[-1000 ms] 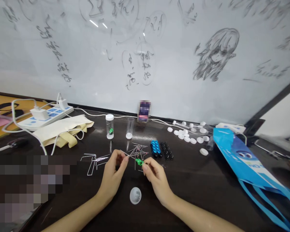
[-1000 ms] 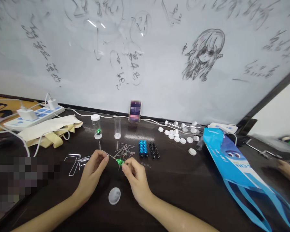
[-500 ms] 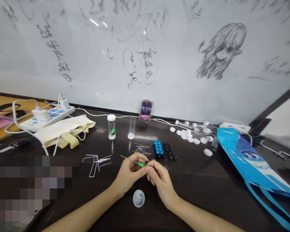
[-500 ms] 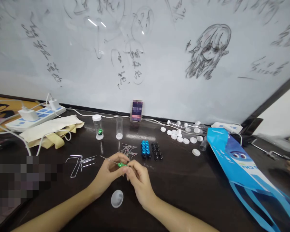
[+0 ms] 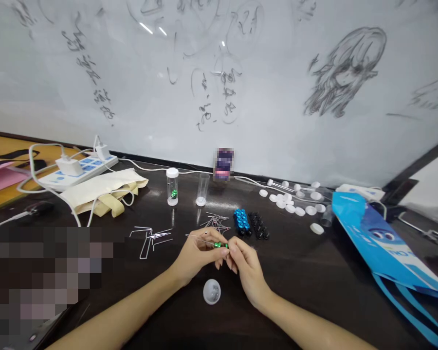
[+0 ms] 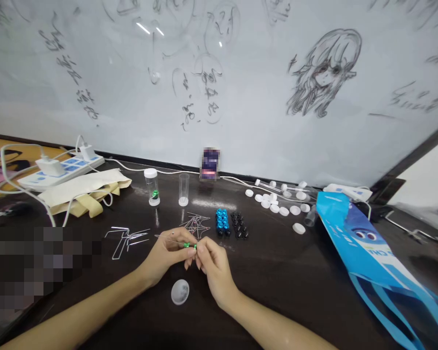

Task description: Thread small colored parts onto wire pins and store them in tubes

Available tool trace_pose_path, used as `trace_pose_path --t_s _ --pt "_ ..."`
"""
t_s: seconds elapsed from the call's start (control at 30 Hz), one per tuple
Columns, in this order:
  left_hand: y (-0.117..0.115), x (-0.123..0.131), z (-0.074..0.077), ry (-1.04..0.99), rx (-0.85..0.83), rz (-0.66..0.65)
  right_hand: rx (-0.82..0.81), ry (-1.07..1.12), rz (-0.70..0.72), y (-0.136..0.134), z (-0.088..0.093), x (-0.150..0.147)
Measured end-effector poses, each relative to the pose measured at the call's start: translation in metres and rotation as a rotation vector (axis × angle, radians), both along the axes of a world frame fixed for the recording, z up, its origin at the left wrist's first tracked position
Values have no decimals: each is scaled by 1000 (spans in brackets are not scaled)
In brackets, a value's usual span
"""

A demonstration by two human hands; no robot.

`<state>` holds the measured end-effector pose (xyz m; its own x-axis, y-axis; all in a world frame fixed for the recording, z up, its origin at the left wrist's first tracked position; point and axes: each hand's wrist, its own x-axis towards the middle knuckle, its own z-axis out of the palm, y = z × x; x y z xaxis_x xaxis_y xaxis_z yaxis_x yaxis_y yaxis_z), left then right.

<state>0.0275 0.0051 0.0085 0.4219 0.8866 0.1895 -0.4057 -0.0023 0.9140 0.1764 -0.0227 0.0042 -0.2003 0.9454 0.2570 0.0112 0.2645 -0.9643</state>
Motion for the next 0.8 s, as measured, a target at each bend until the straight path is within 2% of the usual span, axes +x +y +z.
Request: trace_pose_path --t_s 0.47,0.8 --pt "3 -1 -4 -3 -58 29 23 -32 -43 0 -3 1" --pt "2 0 -4 -78 -58 5 52 55 18 -4 4 -2"
